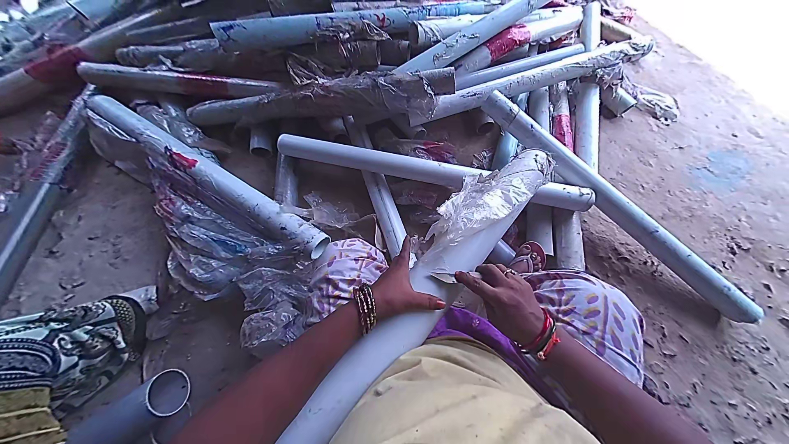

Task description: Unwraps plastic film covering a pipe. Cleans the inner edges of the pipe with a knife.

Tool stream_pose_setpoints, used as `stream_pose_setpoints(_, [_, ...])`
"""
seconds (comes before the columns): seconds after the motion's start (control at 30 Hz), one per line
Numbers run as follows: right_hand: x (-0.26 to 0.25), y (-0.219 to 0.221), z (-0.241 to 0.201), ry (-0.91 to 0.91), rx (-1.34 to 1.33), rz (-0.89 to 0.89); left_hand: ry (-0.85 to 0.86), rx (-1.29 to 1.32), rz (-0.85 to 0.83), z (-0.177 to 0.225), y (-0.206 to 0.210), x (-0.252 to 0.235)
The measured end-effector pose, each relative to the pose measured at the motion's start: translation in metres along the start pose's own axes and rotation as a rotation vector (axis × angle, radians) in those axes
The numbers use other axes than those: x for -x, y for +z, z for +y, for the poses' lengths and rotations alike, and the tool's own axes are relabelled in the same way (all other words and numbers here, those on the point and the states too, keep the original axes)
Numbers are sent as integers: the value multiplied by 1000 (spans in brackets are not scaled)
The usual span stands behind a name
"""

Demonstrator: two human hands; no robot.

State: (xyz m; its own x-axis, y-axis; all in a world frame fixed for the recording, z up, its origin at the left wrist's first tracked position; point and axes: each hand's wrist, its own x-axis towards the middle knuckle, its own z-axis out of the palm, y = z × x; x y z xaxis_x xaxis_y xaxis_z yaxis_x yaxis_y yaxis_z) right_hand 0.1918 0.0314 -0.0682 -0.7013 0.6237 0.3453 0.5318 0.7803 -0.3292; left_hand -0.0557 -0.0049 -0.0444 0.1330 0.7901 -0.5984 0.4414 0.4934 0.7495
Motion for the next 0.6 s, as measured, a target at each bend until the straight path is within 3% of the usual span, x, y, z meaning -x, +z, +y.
stream_pose_setpoints(0.23, [-19,-1,2,80,46,-57,76,-107,3,-1,3,2])
stream_pose_setpoints(0.33, [-37,-14,9,223,-27,-217,7,-196,-17,9,6,5])
stream_pose_setpoints(0.43, [-43,-28,15,335,-265,-396,-84,-189,-8,14,7,2])
stream_pose_setpoints(0.53, [-22,-19,13,220,-453,-254,-117,-146,3,14,5,1])
stream_pose_setpoints(0.6, [-8,-12,8,111,-398,-174,-109,-110,6,11,3,0])
